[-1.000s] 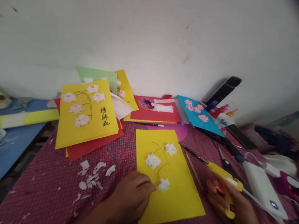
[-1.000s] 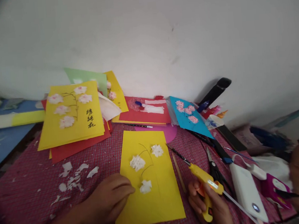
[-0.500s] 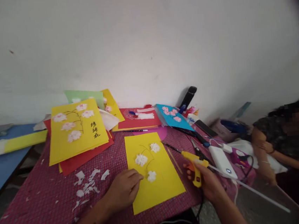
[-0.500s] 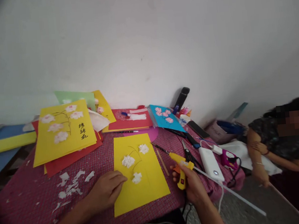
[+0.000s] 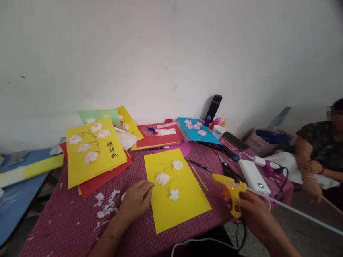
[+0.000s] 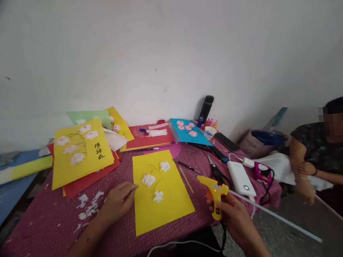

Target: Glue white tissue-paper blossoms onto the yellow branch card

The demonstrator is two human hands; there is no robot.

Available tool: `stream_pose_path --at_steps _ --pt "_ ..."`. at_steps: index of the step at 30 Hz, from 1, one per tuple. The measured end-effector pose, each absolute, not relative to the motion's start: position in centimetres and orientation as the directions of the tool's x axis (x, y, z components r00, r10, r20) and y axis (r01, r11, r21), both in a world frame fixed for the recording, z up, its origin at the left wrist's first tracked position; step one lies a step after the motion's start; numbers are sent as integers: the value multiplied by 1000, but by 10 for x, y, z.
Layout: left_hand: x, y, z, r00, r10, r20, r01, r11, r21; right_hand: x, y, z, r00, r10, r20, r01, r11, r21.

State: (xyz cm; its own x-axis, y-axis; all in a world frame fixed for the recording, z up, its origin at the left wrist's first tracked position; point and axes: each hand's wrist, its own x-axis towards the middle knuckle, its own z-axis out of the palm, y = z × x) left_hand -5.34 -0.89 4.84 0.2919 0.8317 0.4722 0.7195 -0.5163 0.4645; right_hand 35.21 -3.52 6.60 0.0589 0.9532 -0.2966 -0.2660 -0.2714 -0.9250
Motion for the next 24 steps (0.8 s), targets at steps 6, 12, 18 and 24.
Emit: stream_pose_path --at_steps 6,12,18,24 --pt "-56 -7 45 253 831 496 730 -500 466 363 -39 82 85 992 -90 145 -101 -984" --pt "-58 -7 38 254 831 495 741 -496 453 368 -12 87 1 932 361 715 252 -652" --pt "-62 -7 36 246 839 486 750 -482 452 362 28 65 -320 822 471 781 510 -359" --pt "-61 -8 35 238 849 471 744 -471 473 362 60 51 -493 775 396 763 604 -230"
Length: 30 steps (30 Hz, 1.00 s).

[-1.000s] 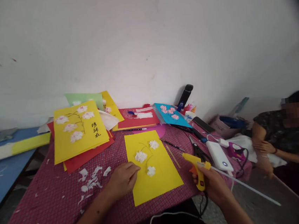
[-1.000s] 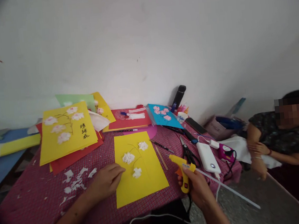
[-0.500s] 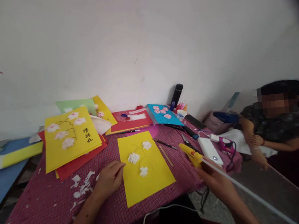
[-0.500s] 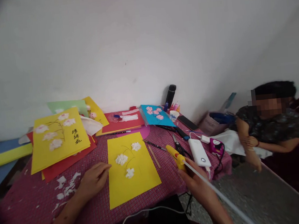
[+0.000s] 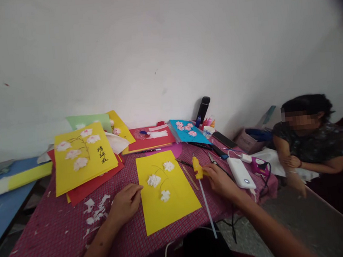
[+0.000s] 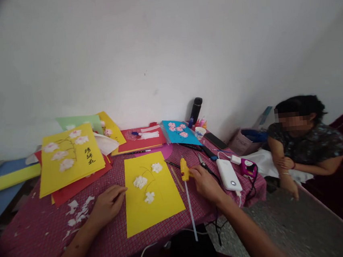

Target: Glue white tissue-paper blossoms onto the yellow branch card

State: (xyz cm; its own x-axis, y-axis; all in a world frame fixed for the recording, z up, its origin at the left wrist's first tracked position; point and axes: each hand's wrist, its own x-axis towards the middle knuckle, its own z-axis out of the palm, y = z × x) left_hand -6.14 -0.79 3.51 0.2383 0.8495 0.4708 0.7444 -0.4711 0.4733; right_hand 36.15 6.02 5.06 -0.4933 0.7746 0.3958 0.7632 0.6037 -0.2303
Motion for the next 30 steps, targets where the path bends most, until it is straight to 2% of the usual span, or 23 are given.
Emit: stream_pose_path --at_steps 3,5,7,9,12,14,17,19,23,30 --pt "-61 -8 35 242 860 449 742 -462 486 362 71 51 -499 775 389 753 609 -248" --pt "-61 -7 35 246 863 440 738 -462 492 361 73 55 -435 788 436 751 585 -307" --pt "-61 -6 35 251 863 438 737 -463 491 358 72 61 -302 817 492 750 522 -406" --pt "-61 -6 35 257 862 437 737 -467 488 353 67 69 -109 862 496 712 415 -566" --pt "-61 -6 34 266 856 443 736 -477 480 347 62 79 149 941 305 464 205 -861" --pt "-61 -7 34 272 856 440 741 -478 472 345 64 82 172 983 66 229 25 -973" --pt "-61 -7 35 280 856 435 750 -478 458 346 74 84 35 974 -222 66 -224 -972" --pt "-61 -6 35 285 852 439 749 -484 454 348 83 84 -52 952 -302 77 -298 -952" --pt "-62 -6 34 280 849 449 739 -489 463 352 97 83 -151 936 -319 134 -300 -945" --pt "-62 -6 34 271 852 447 747 -480 461 354 119 76 -188 926 -326 277 -269 -922"
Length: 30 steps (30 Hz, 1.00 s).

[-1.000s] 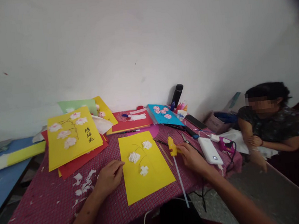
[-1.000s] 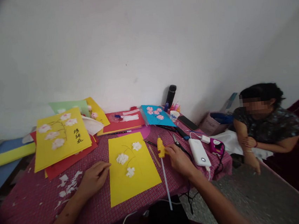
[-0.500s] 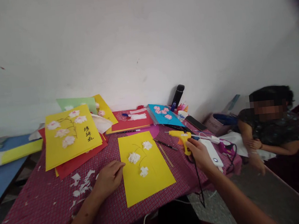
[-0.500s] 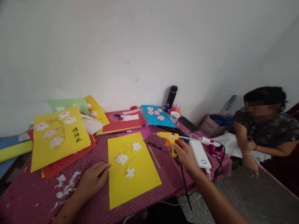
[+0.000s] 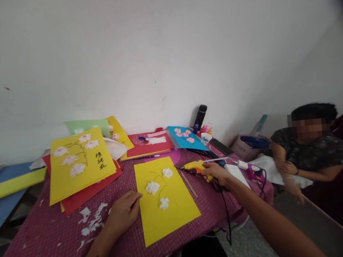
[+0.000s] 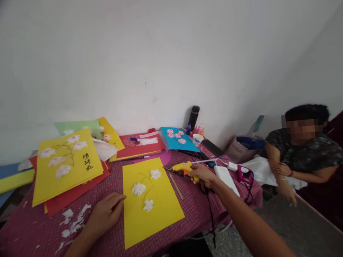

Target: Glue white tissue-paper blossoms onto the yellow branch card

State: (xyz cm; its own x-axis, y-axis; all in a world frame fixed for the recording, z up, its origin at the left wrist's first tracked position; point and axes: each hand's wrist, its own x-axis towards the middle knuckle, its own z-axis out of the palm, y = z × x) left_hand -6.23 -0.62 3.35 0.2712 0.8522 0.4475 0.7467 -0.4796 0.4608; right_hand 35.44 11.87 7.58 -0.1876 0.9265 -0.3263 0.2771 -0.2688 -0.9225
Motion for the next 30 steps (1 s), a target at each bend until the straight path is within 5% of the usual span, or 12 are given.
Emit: stream_pose_path --at_steps 8,16,23,30 --pt "-63 -7 35 278 858 432 750 -475 461 348 126 76 -170 933 -317 573 -168 -802" --pt "-62 -6 36 290 859 421 747 -478 462 344 120 88 -70 987 -142 901 2 -433" --pt "-63 -5 33 287 854 434 742 -485 464 322 85 94 -93 993 67 980 104 -171" --pt "-63 -6 35 264 868 421 755 -458 469 325 86 88 -60 997 41 997 61 -48"
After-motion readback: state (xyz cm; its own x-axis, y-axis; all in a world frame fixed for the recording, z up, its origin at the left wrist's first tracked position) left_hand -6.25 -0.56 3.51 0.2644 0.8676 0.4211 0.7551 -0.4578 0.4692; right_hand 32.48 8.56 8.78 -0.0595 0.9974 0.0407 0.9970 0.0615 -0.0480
